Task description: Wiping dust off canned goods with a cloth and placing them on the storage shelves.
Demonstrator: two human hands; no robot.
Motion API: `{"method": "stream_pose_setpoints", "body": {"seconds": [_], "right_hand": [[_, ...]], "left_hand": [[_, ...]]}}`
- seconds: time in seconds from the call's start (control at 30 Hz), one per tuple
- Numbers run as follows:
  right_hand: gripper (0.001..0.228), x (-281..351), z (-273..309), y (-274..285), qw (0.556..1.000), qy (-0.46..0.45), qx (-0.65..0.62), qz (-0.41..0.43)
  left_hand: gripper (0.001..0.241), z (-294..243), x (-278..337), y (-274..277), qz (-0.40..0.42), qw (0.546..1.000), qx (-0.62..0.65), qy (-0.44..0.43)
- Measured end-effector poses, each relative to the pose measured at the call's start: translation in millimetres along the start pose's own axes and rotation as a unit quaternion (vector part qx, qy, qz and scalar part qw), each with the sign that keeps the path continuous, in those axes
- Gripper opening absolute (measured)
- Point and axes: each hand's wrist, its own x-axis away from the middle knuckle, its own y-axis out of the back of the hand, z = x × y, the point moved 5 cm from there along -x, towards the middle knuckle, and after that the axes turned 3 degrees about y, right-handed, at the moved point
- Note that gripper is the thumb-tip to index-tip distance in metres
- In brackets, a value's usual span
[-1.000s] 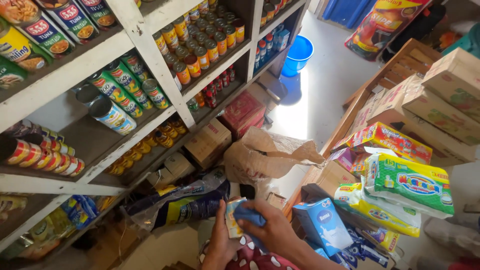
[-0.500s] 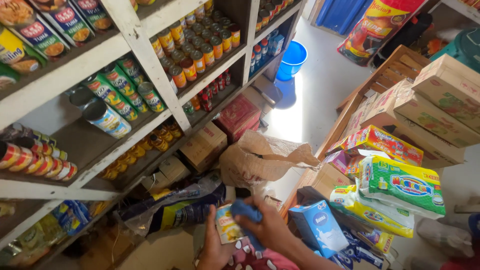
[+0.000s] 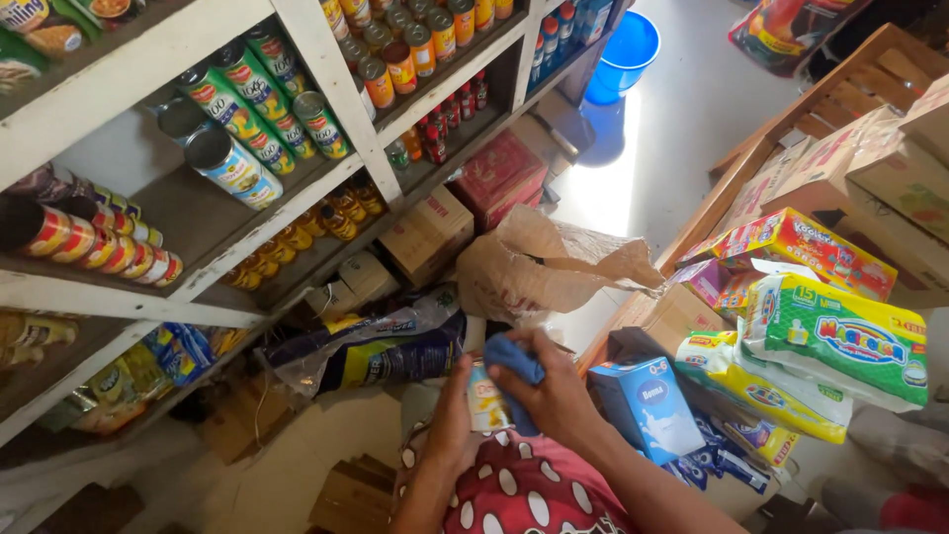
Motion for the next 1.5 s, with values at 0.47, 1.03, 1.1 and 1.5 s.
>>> {"method": "stream_pose_setpoints", "body": {"seconds": [0.47, 1.03, 1.1, 1.5], "right_hand": [[0.038, 5, 5, 6, 0.994, 0.047, 0.076, -0.057], [0.029, 13, 8, 0, 0.992, 0.104, 0.060, -0.039], [0.025, 20, 8, -3, 0.993, 0.102, 0.052, -0.006], [0.023, 4, 5, 15, 0.999, 0.027, 0.025, -0.024]], "left_hand": [[0.049, -19, 8, -25, -0.003, 0.983, -0.168, -0.076], [0.051, -10, 2, -11, -0.013, 0.999, 0.019, -0.034], [0.050, -19, 5, -8, -0.065, 0.997, 0.032, -0.040], [0.052, -14, 14, -23, -0.015, 0.999, 0.023, -0.047]]}}
